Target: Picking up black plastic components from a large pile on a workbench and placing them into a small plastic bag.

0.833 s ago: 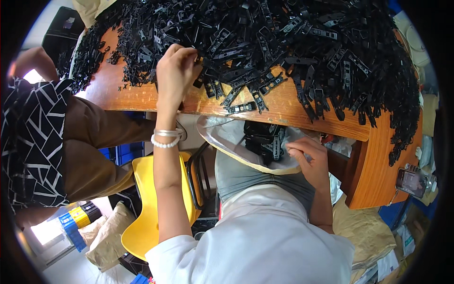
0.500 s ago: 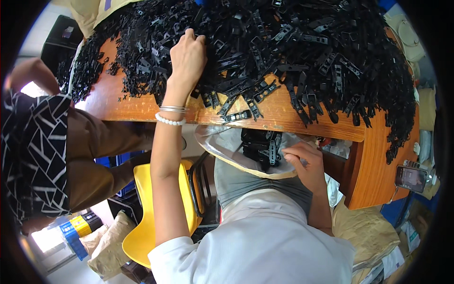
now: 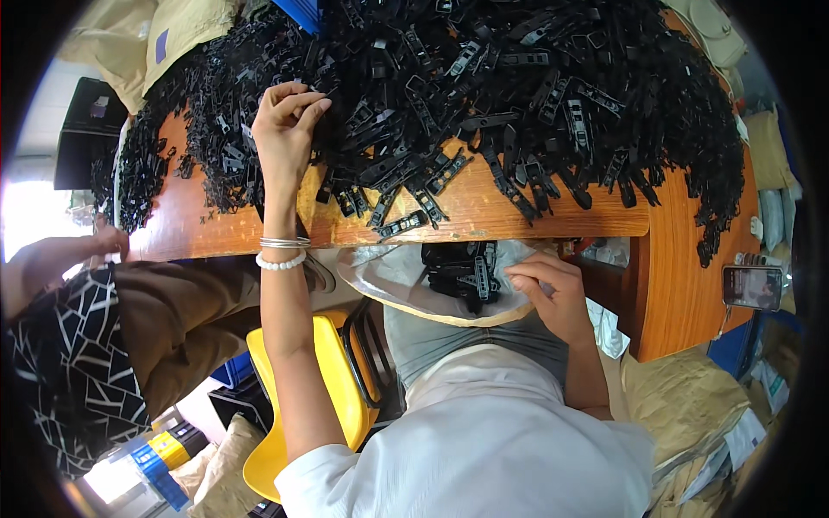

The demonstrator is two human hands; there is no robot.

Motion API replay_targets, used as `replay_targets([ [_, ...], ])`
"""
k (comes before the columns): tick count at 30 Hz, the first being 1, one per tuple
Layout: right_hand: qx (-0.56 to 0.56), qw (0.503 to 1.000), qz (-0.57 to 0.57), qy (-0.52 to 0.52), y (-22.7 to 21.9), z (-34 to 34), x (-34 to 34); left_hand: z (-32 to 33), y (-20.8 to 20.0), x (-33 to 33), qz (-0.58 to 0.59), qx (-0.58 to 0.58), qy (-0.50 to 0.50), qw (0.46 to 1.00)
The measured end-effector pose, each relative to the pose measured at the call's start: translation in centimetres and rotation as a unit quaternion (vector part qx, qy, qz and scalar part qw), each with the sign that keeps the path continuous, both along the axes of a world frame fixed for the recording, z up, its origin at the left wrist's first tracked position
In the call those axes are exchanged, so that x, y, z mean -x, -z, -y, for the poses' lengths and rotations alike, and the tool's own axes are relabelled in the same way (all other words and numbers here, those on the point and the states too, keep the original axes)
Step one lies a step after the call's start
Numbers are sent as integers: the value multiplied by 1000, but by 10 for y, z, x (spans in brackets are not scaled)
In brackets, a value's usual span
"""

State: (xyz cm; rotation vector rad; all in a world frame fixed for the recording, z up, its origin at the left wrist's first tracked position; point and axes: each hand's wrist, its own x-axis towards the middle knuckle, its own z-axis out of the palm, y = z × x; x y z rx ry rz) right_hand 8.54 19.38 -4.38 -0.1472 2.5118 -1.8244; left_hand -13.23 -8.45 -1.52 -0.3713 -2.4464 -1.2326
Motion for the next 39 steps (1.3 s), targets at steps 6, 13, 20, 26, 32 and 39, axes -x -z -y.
replay_targets([
  [6, -6, 1000, 12, 2, 0, -3, -4, -12, 5, -2, -118, 20, 15, 993],
  [13, -30, 999, -37, 11, 1, 1, 3, -28, -4, -4, -147, 188, 93, 967],
  [20, 90, 995, -17, 46, -10, 19, 44, -51, -5, -10, -134, -1, 104, 986],
  [26, 17, 995, -80, 56, -17, 27, 79, -61, -14, -15, -73, 124, 182, 973],
  [32, 24, 998, -55, 25, 5, 28, 72, -61, -13, -23, 64, -6, 117, 991],
  [39, 164, 979, -72, 100, 8, 56, 77, -92, -7, -55, 298, -281, 193, 892],
])
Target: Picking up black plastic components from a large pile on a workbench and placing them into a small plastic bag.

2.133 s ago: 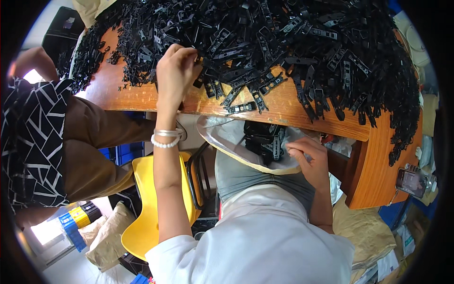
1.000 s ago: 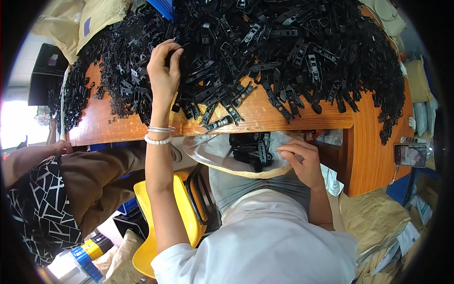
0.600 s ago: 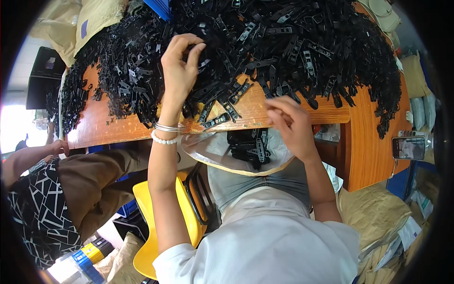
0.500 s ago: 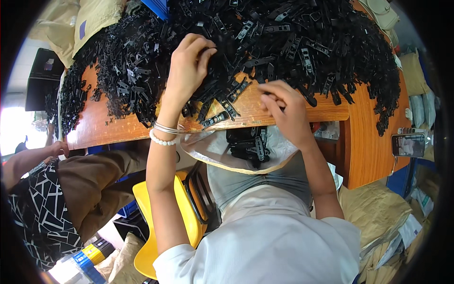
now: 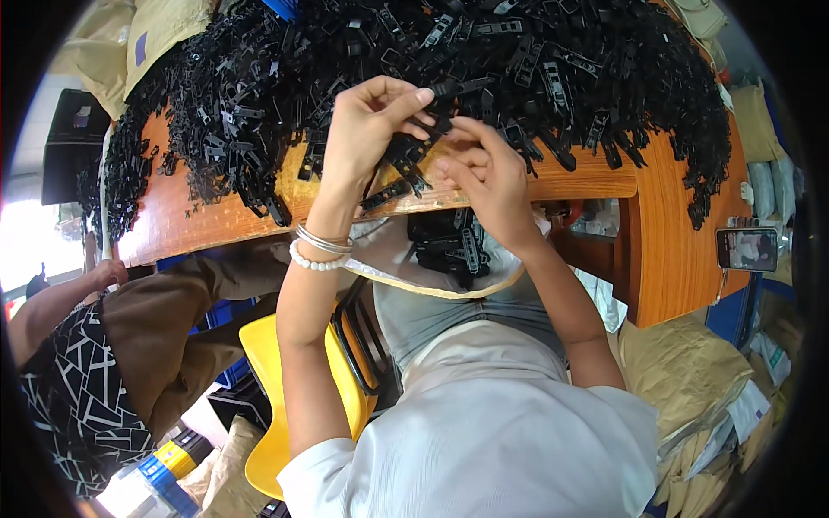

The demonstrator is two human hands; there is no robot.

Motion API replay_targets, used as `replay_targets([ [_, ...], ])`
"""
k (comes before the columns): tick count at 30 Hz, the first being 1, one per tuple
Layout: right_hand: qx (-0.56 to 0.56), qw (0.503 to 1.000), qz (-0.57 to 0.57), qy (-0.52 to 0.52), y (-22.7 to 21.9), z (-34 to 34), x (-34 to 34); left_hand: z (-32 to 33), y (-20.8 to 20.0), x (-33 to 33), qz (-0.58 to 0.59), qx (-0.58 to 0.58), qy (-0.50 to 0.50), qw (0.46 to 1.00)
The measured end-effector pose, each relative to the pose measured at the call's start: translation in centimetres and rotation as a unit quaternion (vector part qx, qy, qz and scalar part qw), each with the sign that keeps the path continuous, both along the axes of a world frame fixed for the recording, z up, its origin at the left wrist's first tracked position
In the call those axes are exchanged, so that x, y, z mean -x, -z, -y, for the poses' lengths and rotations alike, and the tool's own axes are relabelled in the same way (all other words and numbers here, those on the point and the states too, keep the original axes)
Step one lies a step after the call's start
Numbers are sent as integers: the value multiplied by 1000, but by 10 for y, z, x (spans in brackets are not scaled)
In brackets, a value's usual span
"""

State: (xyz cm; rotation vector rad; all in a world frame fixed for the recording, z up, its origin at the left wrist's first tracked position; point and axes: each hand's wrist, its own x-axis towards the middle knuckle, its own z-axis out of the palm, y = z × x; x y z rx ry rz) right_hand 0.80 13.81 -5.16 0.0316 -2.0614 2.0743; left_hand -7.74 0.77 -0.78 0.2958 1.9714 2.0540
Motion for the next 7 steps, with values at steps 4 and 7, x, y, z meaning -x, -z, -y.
replay_targets([
  [4, 39, 999, 5, 20, -1, -1, 3, -1, 9, -8, 96, -63, 10, 993],
  [7, 24, 1000, -9, 16, -6, -2, 2, 4, 15, -11, 115, -36, 20, 993],
])
